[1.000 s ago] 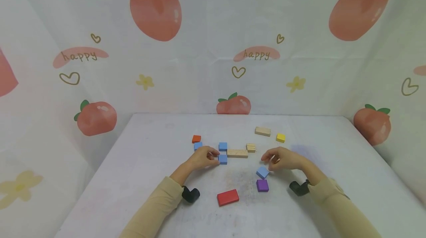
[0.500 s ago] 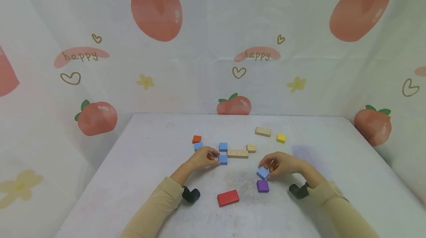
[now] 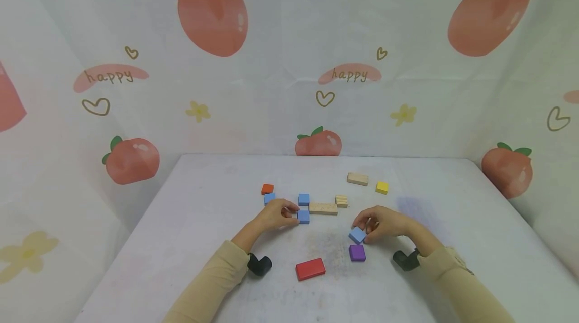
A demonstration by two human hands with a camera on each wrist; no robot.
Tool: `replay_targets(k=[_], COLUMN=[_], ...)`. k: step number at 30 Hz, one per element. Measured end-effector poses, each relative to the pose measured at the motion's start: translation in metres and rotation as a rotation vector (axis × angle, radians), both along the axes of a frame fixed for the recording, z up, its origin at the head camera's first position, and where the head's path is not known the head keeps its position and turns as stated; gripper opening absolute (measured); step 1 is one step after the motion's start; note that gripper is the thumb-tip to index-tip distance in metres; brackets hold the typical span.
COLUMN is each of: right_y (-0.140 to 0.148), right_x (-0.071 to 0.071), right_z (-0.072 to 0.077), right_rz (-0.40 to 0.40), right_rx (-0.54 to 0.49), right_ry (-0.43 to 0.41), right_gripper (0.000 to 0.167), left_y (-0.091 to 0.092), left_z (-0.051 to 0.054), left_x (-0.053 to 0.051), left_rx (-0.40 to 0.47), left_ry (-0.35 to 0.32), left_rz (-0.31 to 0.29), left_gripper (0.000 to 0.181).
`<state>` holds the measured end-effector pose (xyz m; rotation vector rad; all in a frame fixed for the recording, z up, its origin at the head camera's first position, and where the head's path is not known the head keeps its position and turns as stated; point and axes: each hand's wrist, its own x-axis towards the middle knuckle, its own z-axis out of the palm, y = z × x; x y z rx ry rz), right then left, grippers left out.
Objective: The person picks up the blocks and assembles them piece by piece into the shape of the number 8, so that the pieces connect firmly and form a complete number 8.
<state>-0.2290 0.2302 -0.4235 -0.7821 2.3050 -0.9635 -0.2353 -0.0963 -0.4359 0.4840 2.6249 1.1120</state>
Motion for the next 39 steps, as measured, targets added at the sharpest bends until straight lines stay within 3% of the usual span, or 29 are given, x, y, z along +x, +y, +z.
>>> replay_targets(k=[11,24,31,39], right_y=[0.0015,0.0016,0.0026,0.0004], right_x=[-0.0003,-0.0008,-0.0021,-0.0042], right_z=[-0.0023,-0.0029,-0.0017,-0.004], right_rz=[0.026,0.015,0.087,-0.018], right_rx=[-0.045,-0.022,-0.11,-0.03], right_ry=[0.023,0.075,0.149,0.13], right_gripper=[0.031,0.029,0.027,0.03], left_y=[0.0001,0.0001,0.0,-0.0003], left_z=[-0.0003,-0.0005,-0.0013,-0.0045], left_x=[0.0,0.0007,-0.0006,-0.0021], left_rx=[-0.006,0.001,-0.011,-0.01], left_ry=[0.009,0.003,0.038,0.032], left_rz=[-0.002,0.002,-0.012,-0.006], left_gripper=[0.032,0.031,0.031,0.031])
